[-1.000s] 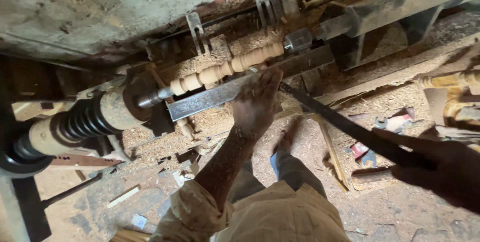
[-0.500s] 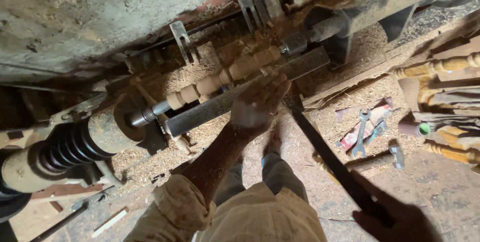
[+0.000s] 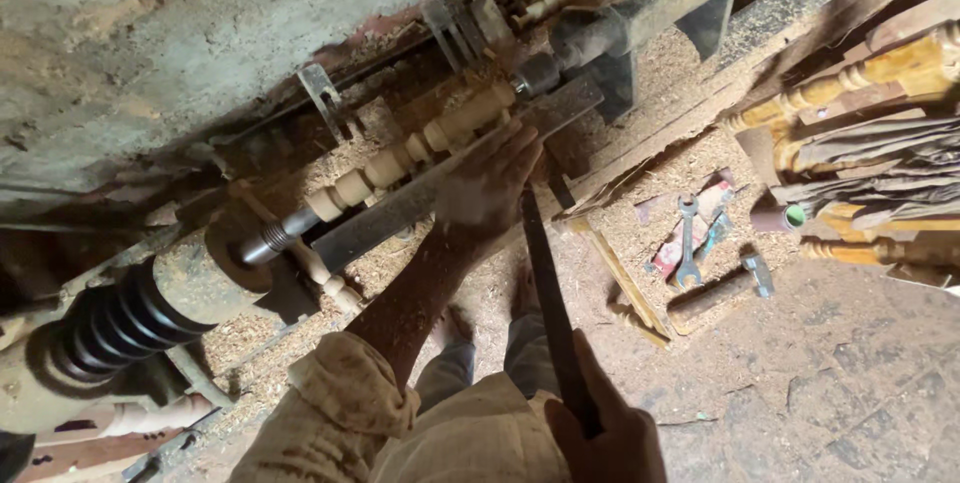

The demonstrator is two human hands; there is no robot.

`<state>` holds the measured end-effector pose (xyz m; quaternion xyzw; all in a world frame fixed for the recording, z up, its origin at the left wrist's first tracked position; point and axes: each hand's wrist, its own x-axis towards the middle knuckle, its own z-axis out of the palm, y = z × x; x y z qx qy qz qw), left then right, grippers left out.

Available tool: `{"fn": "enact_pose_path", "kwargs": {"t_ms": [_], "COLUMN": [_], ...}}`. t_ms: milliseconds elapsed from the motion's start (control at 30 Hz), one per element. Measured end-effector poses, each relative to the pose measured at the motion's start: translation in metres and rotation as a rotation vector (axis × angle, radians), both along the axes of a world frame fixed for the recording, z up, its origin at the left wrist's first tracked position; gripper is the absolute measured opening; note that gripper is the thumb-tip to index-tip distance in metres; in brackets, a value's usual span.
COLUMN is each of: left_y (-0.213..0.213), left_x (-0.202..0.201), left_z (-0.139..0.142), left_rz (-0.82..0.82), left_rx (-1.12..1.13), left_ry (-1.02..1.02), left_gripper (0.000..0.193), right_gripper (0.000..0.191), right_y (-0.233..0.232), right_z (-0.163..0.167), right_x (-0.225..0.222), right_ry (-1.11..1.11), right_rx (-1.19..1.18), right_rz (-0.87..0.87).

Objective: The person shapes a rotating wooden spindle on a lathe using a chisel, then switches to a gouge to refine the profile. The person removes the finished spindle from the lathe and places it with other completed pieces.

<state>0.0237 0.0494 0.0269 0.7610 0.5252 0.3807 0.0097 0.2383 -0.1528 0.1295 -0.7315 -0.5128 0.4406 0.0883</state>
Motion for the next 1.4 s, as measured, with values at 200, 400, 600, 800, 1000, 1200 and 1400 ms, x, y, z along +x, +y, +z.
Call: {"fn": "enact_pose_path", "kwargs": {"t_ms": [200,400,600,800,1000,1200,1400], "left_y": [0.001,0.005,0.004,0.008,0.002,0.004,-0.001], "left_x": [0.005,0.014,0.021,0.025,0.026,0.027,0.020], "left_z": [-0.005,-0.005,-0.002,0.001,-0.001,-0.004,0.001], "left_rz": [0.020,0.067,0.128,0.190,0.328,0.394,0.267], "left_rx": [-0.011,0.044,-0.033,0.001,-0.025,0.163,0.124], "left_ry": [0.023,-0.038,-0.005,-0.056,0.074,0.039,0.008], "left_gripper": [0.029,0.022,0.032,0.024,0.027,0.025,0.019], "right_gripper": [0.089,0.089,0.081,0.083,0.081,0.081,0.068], "right_y": [0.049,0.112,0.177,0.257,0.340,0.360,0.224], "right_z": [0.027,0.053,0.076,0.068,0.030,0.020,0.030], "right_x": [0.055,0.110,0.131,0.162,0.178,0.174,0.177], "right_ry": [-0.086,-0.179,-0.401,-0.422,-0.406,-0.227,-0.452], "right_rx": [-0.175,-0.307,-0.586,-0.592,-0.491,-0.577,-0.519], "right_rz": [0.100,0.350,0.411,0.646,0.846,0.648,0.584]}}
